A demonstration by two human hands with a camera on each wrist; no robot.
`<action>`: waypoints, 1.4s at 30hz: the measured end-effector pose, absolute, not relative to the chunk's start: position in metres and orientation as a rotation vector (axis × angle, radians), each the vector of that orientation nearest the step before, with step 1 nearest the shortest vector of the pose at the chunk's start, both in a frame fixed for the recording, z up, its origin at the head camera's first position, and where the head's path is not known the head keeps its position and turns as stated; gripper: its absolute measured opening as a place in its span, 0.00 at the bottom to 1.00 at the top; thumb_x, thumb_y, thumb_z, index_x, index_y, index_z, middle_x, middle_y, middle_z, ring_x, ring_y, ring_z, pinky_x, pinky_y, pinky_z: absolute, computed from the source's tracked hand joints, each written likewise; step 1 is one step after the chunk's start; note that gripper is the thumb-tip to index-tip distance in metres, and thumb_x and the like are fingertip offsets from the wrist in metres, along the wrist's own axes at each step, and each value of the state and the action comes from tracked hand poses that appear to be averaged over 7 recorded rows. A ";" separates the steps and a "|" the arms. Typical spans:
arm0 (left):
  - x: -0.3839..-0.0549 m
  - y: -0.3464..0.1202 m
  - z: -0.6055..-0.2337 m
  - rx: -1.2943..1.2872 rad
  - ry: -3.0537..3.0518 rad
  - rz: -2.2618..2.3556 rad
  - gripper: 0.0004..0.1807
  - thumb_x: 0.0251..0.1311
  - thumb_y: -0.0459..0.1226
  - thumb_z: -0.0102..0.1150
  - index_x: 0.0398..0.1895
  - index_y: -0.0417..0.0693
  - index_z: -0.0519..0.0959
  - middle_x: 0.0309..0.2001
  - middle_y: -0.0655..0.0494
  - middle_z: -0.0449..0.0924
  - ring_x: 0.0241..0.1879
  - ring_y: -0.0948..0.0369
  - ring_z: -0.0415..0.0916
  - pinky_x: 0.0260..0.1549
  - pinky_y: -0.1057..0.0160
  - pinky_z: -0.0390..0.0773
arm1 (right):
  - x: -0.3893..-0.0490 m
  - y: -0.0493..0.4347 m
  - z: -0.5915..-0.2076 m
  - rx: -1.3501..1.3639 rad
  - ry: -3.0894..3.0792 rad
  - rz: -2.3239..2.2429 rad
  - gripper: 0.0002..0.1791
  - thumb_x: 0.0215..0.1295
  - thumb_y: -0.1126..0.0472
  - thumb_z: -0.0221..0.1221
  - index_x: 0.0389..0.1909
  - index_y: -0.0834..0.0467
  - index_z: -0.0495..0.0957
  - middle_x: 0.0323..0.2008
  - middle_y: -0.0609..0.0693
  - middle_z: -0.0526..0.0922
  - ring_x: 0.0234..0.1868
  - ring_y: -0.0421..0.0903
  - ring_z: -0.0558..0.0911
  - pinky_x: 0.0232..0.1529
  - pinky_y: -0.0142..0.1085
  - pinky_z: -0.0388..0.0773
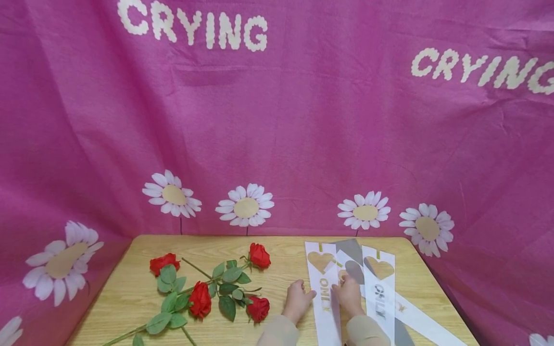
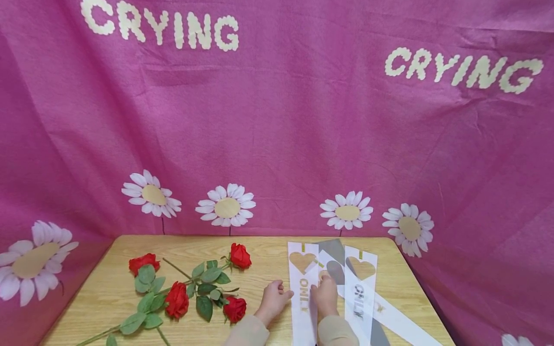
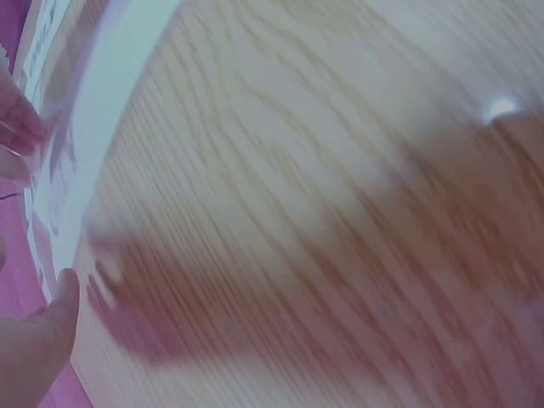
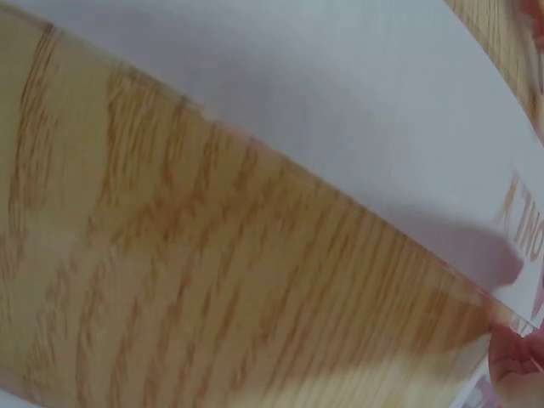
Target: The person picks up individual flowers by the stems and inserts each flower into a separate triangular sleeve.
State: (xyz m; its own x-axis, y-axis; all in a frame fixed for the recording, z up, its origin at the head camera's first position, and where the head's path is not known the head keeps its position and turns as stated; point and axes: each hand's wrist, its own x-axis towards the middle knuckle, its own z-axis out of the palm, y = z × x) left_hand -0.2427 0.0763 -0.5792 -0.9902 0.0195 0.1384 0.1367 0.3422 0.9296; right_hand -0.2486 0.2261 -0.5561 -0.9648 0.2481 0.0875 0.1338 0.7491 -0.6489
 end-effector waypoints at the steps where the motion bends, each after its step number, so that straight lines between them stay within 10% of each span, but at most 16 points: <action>1: -0.236 0.077 -0.563 -0.111 -2.519 -1.782 0.25 0.47 0.32 0.64 0.43 0.19 0.71 0.36 0.31 0.77 0.40 0.41 0.76 0.42 0.49 0.75 | -0.248 0.226 -0.556 -0.307 -2.778 0.997 0.23 0.46 0.68 0.61 0.41 0.81 0.70 0.36 0.73 0.77 0.40 0.67 0.77 0.45 0.53 0.73; 7: -0.226 0.087 -0.543 0.061 -2.650 -1.746 0.24 0.50 0.33 0.61 0.46 0.21 0.70 0.43 0.28 0.74 0.47 0.39 0.72 0.48 0.49 0.72 | -0.244 0.224 -0.556 -0.355 -2.748 1.025 0.14 0.41 0.69 0.63 0.26 0.76 0.73 0.22 0.65 0.77 0.26 0.59 0.75 0.33 0.50 0.74; 42: -0.221 0.103 -0.549 0.552 -2.492 -1.877 0.24 0.46 0.34 0.57 0.48 0.29 0.73 0.47 0.36 0.76 0.50 0.43 0.72 0.48 0.49 0.69 | -0.254 0.218 -0.567 -0.527 -2.750 1.215 0.12 0.35 0.71 0.62 0.25 0.67 0.72 0.23 0.58 0.76 0.27 0.55 0.74 0.28 0.41 0.71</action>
State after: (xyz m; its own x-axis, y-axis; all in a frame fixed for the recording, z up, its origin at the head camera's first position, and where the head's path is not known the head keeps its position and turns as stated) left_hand -0.2210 0.1029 -0.5486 -0.9389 -0.2581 -0.2275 -0.2899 0.2374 0.9272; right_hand -0.2539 0.2177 -0.5668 -0.9365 0.3459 -0.0573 0.2753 0.6243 -0.7311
